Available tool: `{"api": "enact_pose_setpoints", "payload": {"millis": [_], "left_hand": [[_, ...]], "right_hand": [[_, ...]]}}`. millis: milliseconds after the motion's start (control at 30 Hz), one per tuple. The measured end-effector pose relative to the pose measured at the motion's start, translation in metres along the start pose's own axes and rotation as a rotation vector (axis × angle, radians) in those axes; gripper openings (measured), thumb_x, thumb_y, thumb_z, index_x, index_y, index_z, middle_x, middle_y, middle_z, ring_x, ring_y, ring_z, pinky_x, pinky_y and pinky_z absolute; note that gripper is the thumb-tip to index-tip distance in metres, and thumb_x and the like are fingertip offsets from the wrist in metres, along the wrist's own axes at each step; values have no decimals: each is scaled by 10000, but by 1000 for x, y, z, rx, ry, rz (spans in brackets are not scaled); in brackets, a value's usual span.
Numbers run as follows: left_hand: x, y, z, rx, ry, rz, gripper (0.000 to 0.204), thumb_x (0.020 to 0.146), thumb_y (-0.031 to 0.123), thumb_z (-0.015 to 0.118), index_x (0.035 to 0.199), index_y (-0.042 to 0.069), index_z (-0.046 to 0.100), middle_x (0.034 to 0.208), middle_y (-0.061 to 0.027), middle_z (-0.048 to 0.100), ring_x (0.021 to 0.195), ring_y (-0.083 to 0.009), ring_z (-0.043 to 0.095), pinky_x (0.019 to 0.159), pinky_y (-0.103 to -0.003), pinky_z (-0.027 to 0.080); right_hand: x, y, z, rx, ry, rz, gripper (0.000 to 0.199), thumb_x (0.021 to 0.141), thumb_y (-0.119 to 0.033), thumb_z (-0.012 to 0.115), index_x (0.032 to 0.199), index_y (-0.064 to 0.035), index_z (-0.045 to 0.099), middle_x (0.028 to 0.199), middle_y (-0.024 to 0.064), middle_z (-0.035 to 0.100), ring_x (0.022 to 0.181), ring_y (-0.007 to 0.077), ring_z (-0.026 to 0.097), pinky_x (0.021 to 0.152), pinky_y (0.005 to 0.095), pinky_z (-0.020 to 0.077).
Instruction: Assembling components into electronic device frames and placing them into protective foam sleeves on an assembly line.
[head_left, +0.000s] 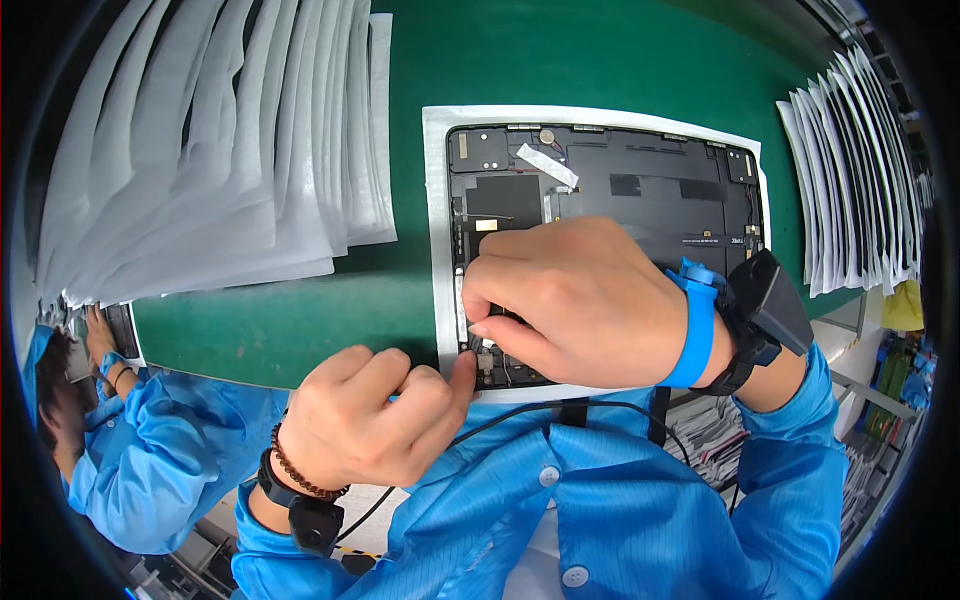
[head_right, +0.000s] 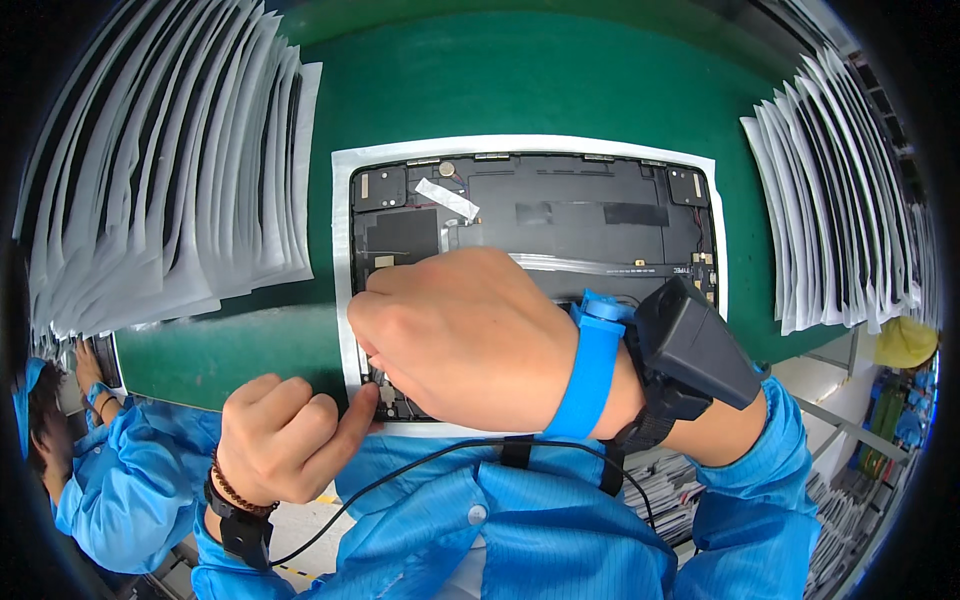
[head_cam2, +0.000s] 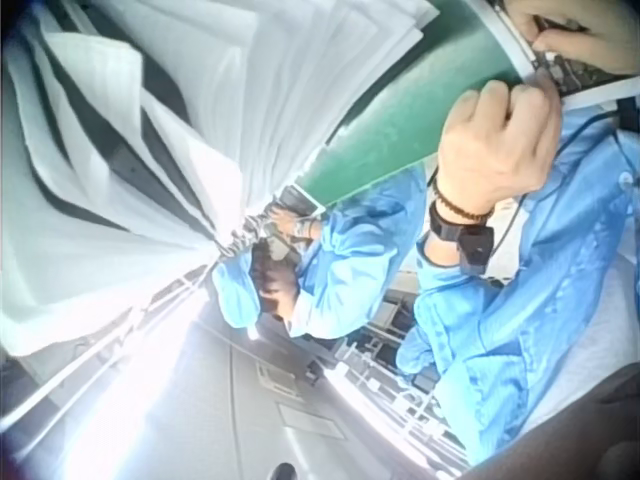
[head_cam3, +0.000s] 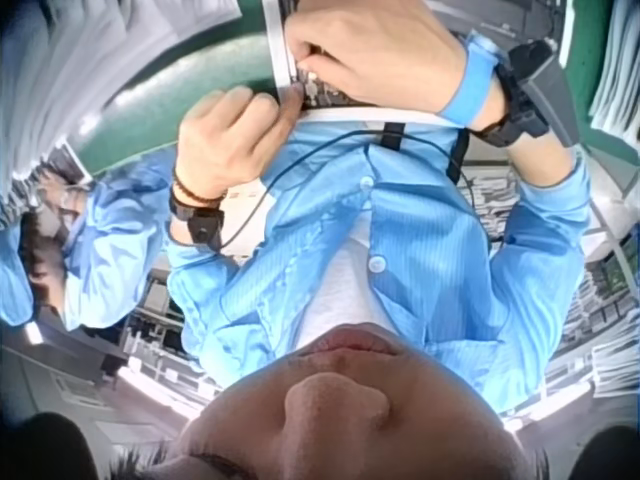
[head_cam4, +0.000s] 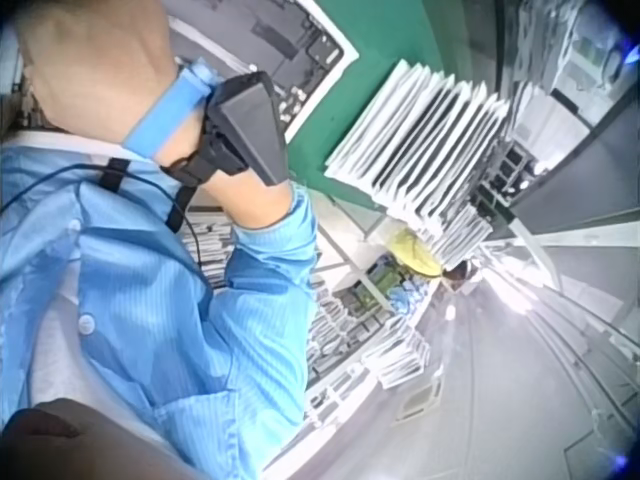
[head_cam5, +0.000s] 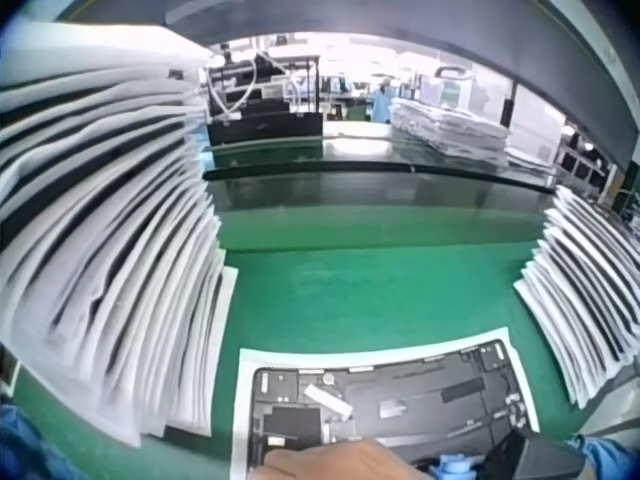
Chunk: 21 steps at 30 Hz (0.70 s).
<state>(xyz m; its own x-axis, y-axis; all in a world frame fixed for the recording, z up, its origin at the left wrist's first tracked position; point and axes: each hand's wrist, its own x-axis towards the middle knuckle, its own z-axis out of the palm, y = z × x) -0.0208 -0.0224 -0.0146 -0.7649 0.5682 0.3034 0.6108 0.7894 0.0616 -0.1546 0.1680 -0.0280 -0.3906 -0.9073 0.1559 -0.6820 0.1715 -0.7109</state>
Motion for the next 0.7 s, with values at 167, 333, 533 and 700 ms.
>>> {"api": "enact_pose_setpoints", "payload": {"millis": [167,333,533,700], "left_hand": [[5,-1,-4,-31,-22,8,191,658,52,737,848,61,757,674,1,337,538,-106,414,427,-266,302],[7,-4,-5,-70,-19,-64,234,679,70,731,911,46,753,704,0,371,568,-110,437,436,-267,343],[8,-3,-6,-133,-129,-134,426,658,204,811,1058,71,748,709,-9,365,580,-150,462,462,-318,384],[7,-1,-6,-121,-115,-127,420,670,196,802,1066,70,743,703,-8,369,560,-151,457,461,-323,385]], "right_hand": [[-1,0,0,14,-1,9,100,807,-110,657,767,-30,612,759,127,646,703,360,647,585,450,500],[-1,-1,0,12,-3,9,94,810,-112,662,772,-37,622,764,119,650,706,357,648,590,446,501],[-1,0,0,-1,-13,17,89,793,-110,676,773,-38,626,766,119,652,707,351,652,590,445,501],[0,-1,-1,-4,-15,7,89,787,-107,672,769,-34,625,760,123,651,697,352,650,583,446,499]]}}
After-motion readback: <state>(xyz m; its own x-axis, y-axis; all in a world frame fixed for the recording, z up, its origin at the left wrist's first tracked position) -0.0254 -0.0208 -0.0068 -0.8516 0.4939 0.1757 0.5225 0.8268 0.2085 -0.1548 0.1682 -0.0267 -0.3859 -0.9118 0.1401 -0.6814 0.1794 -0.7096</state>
